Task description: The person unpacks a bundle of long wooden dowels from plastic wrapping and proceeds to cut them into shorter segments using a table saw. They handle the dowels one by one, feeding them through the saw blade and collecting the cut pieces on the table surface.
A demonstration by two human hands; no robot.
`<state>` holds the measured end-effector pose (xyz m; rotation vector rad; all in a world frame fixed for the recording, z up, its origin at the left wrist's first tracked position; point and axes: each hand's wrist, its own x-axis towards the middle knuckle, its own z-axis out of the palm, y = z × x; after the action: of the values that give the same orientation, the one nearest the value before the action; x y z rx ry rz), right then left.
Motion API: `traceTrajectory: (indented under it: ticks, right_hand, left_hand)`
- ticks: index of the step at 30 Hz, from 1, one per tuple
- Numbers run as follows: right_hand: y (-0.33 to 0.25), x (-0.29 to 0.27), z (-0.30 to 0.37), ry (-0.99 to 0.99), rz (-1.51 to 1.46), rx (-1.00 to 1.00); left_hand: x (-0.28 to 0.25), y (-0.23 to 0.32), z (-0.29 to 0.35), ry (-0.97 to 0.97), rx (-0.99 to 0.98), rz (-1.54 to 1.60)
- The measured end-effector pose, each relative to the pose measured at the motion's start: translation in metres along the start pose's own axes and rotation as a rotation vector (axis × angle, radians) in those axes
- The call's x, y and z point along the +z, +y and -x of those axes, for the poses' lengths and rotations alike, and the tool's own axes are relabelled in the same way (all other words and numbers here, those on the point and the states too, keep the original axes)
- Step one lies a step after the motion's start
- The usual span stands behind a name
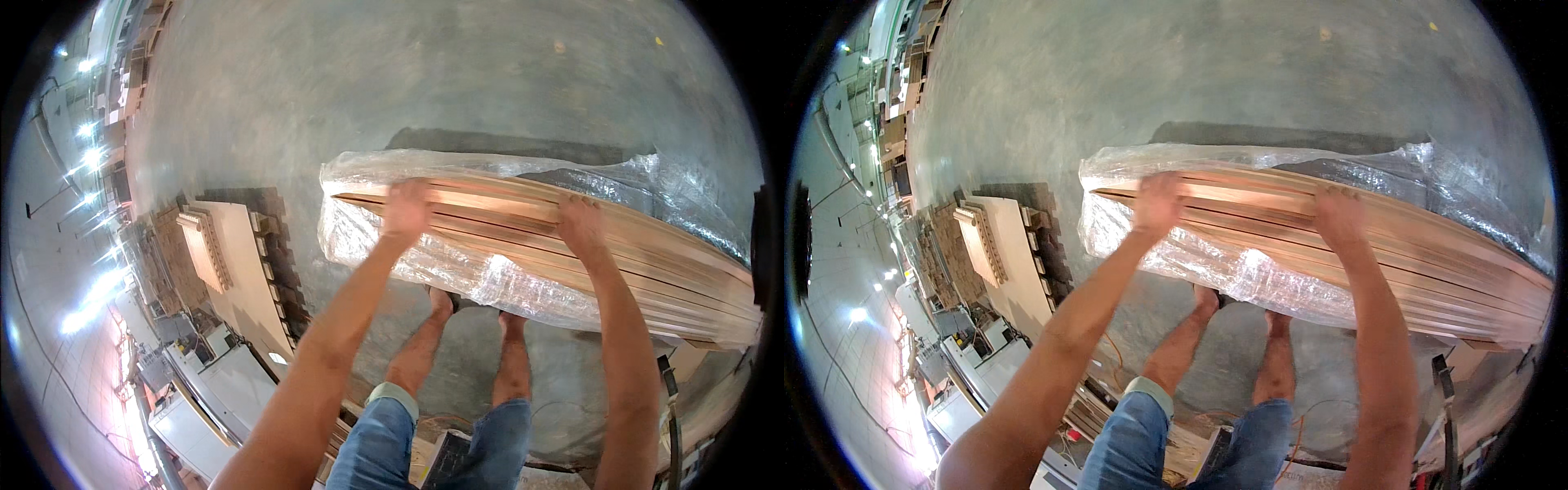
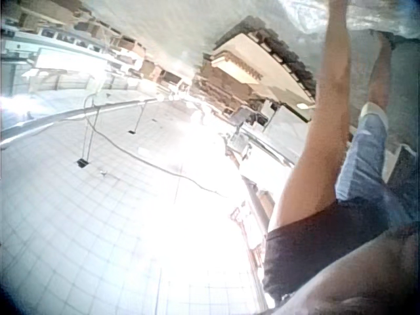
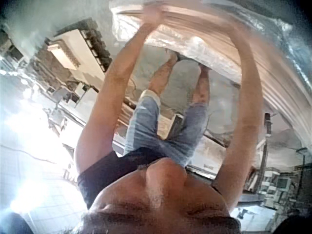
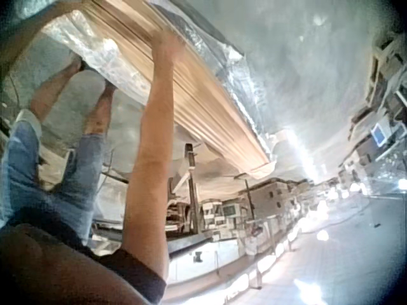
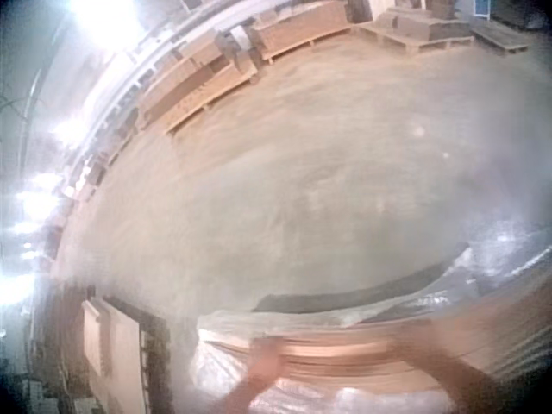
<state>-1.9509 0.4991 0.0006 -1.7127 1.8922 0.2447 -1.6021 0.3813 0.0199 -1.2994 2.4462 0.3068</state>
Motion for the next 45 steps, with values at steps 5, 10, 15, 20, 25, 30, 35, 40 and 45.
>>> traceTrajectory:
  ticks: [5,10,15,20,25,30,35,40,45]
  right_hand:
    - [-0.014,-0.010,0.018,-0.012,0.023,-0.015]
    - [-0.003,-0.008,0.042,0.126,0.076,-0.088]
    - [-0.022,-0.052,0.059,0.085,0.062,-0.092]
    - [-0.026,-0.065,0.115,-0.010,-0.002,-0.060]
    - [-0.115,-0.073,0.183,-0.322,-0.135,0.044]
    - [-0.245,-0.112,0.258,-0.074,-0.424,-0.225]
    - [-0.366,-0.214,0.311,-0.224,-0.350,-0.267]
    - [-0.275,-0.256,0.361,-0.373,-0.176,-0.175]
    - [-0.304,-0.273,0.351,-0.298,-0.123,-0.197]
  left_hand:
    - [-0.033,-0.147,0.045,-0.248,-0.299,-0.189]
    - [-0.044,-0.182,0.061,-0.187,-0.108,-0.053]
    - [-0.056,-0.229,0.074,-0.087,-0.179,0.157]
    - [-0.116,-0.220,0.147,-0.209,-0.191,0.049]
    - [-0.179,-0.173,0.267,-0.266,-0.009,-0.033]
    - [-0.214,-0.075,0.352,-0.424,-0.011,0.316]
    - [-0.281,-0.140,0.461,-0.590,-0.081,0.053]
    - [-0.356,-0.257,0.579,-0.328,-0.146,0.136]
    - [-0.381,-0.321,0.637,-0.232,-0.221,0.095]
